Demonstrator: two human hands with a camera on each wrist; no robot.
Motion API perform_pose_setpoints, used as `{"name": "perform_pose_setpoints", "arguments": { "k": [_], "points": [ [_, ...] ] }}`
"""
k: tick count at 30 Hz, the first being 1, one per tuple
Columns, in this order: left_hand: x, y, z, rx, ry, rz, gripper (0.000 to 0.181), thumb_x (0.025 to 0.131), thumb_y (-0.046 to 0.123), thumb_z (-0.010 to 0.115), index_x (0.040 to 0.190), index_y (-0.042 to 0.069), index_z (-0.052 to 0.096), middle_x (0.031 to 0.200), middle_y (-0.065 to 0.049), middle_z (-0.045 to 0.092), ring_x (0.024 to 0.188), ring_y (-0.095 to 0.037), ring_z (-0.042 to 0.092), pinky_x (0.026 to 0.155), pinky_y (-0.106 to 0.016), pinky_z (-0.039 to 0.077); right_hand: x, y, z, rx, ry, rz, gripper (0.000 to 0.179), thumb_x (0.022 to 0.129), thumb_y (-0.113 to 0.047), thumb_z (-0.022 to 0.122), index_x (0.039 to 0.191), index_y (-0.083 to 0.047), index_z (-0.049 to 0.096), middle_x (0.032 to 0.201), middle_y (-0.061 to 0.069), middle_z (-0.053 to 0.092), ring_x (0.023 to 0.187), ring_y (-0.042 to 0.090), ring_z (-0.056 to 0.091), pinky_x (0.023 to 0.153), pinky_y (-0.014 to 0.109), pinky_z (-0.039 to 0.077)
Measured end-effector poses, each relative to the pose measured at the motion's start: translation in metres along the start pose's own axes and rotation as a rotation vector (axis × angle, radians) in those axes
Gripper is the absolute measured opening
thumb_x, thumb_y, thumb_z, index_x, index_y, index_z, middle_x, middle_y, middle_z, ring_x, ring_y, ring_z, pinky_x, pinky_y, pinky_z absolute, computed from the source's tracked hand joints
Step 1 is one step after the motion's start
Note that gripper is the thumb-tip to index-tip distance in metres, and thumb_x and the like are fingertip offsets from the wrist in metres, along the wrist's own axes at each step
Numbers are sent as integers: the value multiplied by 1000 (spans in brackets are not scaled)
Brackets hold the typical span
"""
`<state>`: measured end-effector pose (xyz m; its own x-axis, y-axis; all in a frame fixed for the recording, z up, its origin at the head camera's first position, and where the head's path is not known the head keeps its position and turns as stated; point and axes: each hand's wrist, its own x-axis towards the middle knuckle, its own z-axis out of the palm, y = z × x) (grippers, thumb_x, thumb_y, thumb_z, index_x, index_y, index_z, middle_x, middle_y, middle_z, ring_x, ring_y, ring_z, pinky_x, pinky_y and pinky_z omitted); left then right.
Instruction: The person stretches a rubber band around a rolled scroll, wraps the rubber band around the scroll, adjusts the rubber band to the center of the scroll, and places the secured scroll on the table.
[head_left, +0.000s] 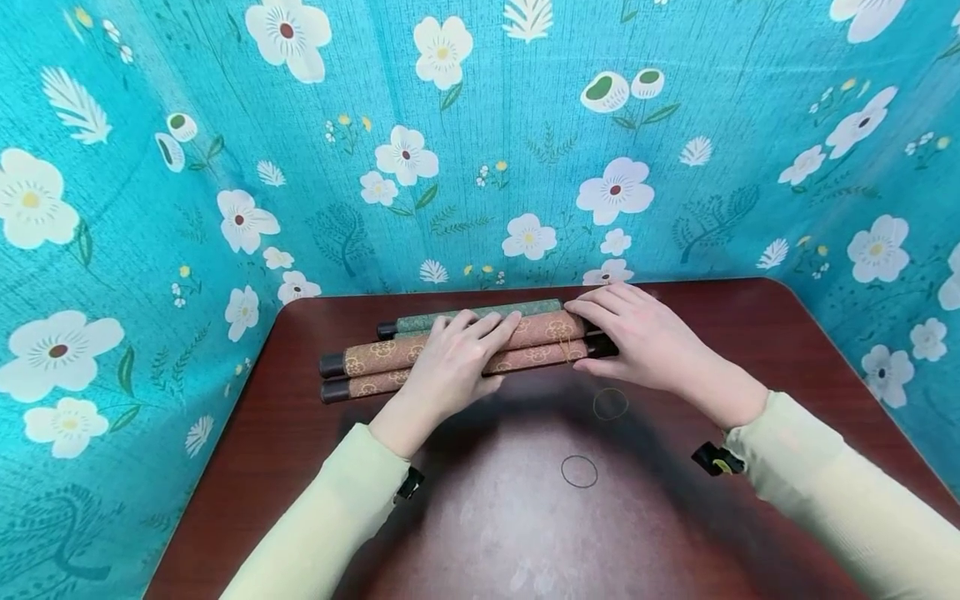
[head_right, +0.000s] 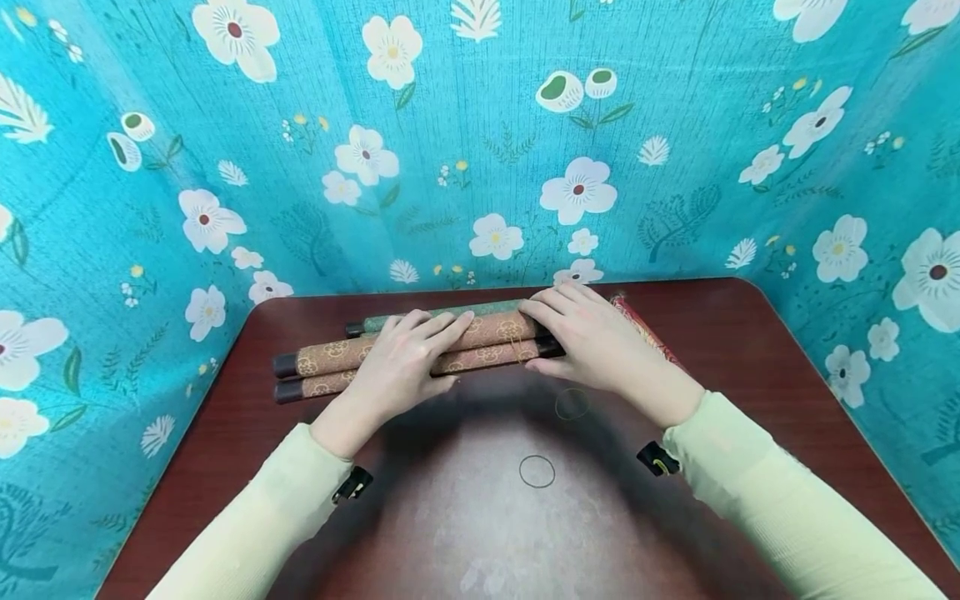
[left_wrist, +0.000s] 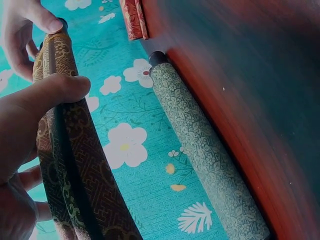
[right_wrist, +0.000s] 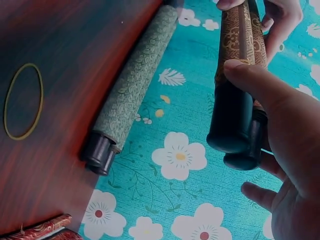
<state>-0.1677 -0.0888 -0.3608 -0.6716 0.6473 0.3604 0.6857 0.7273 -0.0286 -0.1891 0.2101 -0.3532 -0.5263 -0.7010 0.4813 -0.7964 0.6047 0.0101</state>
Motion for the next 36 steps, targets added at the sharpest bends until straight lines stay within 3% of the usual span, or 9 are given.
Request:
{"name": "perform_pose_setpoints", "arguments": {
  "k": [14,21,29,36],
  "points": [
    [5,1,1,-10,-19,7,86,81,34,95,155,13,57,145,-11,67,124,-34,62,94,-56,52,8,-3,11,86,11,-37,77,71,-25,99,133,5,65,122,17,69,116,37,62,116,58,42],
    [6,2,3,-24,-44,21,84,83,35,94,155,13,57,144,-8,67,123,-33,62,95,-57,51,8,-7,15,93,-9,-36,78,72,-29,100,134,4,65,124,17,70,118,37,63,119,60,40],
    [9,3,2,-45,-70,0,84,84,34,94,156,14,56,145,-9,67,125,-33,61,97,-56,50,-1,-3,8,56,-46,14,96,71,-36,101,148,3,57,131,17,67,127,39,60,124,59,34],
    [11,3,3,-38,-61,10,85,83,34,94,156,13,56,143,-8,68,123,-33,62,95,-56,51,-3,-2,11,-20,-67,11,87,72,-28,99,142,5,58,126,19,68,122,41,62,120,63,37]
  ]
}}
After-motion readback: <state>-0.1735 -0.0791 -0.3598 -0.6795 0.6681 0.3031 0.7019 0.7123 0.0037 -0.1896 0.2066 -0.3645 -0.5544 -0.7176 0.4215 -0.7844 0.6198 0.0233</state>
